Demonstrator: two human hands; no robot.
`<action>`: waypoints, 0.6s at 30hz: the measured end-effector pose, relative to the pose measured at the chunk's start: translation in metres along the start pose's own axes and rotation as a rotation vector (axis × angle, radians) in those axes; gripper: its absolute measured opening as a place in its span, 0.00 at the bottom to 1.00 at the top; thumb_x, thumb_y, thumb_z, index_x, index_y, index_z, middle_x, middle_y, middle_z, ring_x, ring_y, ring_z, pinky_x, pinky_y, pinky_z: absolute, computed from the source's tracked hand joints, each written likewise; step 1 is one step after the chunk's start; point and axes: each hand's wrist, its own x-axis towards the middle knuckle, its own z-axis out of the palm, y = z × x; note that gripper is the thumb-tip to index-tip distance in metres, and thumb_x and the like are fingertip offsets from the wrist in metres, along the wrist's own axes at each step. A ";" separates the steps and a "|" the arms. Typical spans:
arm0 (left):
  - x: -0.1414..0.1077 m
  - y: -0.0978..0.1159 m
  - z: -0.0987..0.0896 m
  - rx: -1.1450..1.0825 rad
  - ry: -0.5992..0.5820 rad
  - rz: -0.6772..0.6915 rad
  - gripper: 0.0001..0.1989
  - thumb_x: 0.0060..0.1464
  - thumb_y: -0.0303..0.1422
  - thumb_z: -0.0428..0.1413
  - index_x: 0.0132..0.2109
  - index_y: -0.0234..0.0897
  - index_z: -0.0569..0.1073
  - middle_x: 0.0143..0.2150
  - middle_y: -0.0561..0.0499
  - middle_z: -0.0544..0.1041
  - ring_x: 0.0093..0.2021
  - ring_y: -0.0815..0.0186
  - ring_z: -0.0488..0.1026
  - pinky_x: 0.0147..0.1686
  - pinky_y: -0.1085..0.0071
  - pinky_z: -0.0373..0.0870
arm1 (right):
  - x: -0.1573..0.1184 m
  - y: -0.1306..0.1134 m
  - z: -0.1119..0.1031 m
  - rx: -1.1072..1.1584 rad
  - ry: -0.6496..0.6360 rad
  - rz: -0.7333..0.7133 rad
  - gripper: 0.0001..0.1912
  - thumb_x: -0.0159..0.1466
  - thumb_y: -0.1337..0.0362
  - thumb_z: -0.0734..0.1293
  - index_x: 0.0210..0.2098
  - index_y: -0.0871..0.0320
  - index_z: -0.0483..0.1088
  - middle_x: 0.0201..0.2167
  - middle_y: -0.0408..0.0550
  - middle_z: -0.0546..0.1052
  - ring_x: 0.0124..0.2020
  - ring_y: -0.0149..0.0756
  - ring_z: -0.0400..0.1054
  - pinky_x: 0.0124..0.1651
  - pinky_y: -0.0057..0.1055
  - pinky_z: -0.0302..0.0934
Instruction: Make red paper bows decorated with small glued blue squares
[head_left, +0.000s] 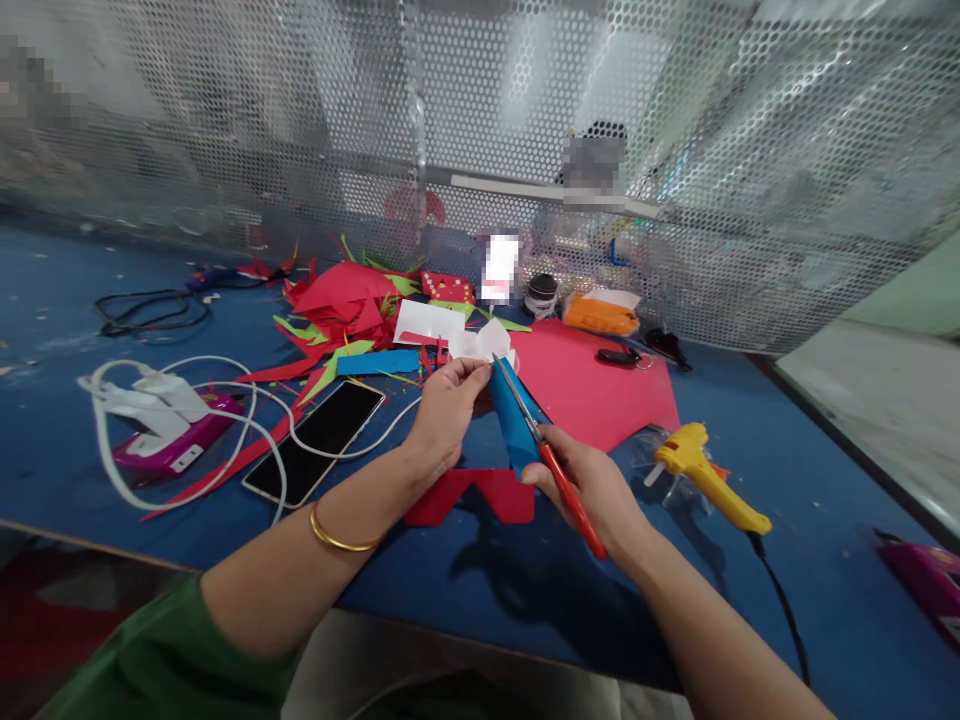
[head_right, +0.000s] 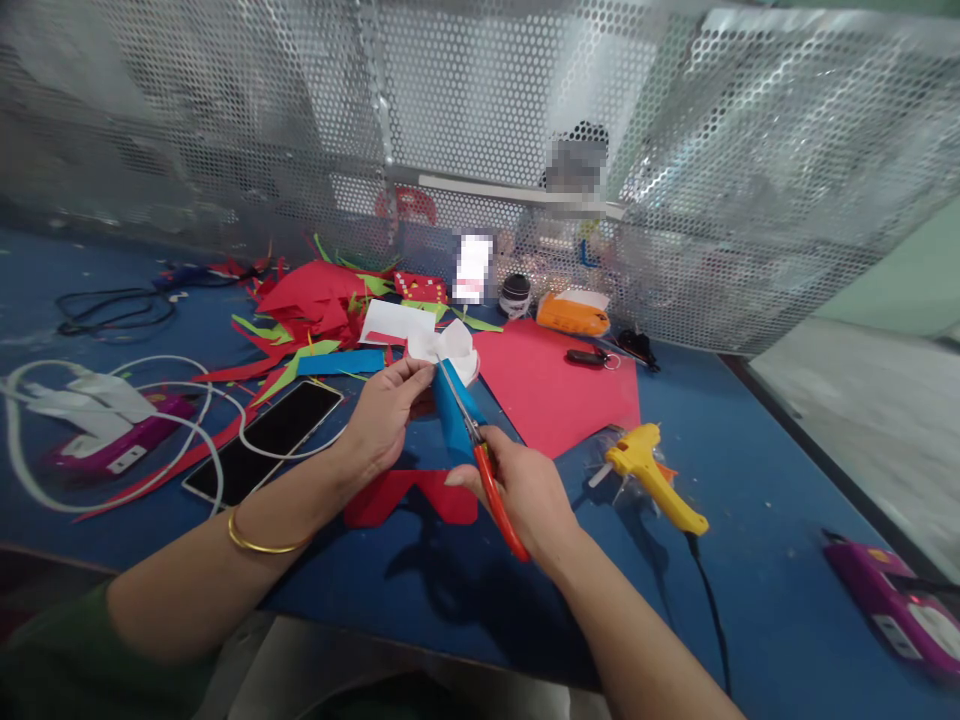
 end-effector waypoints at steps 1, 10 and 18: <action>0.000 0.000 0.000 -0.001 0.000 0.001 0.06 0.54 0.30 0.59 0.30 0.36 0.72 0.25 0.53 0.75 0.24 0.70 0.72 0.31 0.72 0.70 | 0.000 -0.001 0.000 0.005 -0.004 0.003 0.33 0.61 0.30 0.55 0.38 0.53 0.69 0.18 0.39 0.64 0.18 0.33 0.55 0.24 0.28 0.48; 0.003 -0.003 -0.003 0.037 -0.022 -0.003 0.05 0.53 0.32 0.61 0.31 0.36 0.74 0.26 0.52 0.76 0.25 0.70 0.73 0.30 0.73 0.70 | 0.001 0.000 0.000 0.147 -0.024 0.022 0.30 0.60 0.33 0.61 0.36 0.54 0.70 0.18 0.38 0.62 0.20 0.32 0.54 0.24 0.28 0.47; 0.016 0.028 -0.014 0.119 0.142 0.154 0.05 0.52 0.30 0.61 0.29 0.37 0.74 0.25 0.53 0.75 0.22 0.71 0.69 0.22 0.74 0.65 | 0.006 0.016 -0.001 0.352 0.394 0.093 0.28 0.59 0.41 0.68 0.47 0.56 0.71 0.21 0.37 0.65 0.21 0.30 0.56 0.25 0.28 0.54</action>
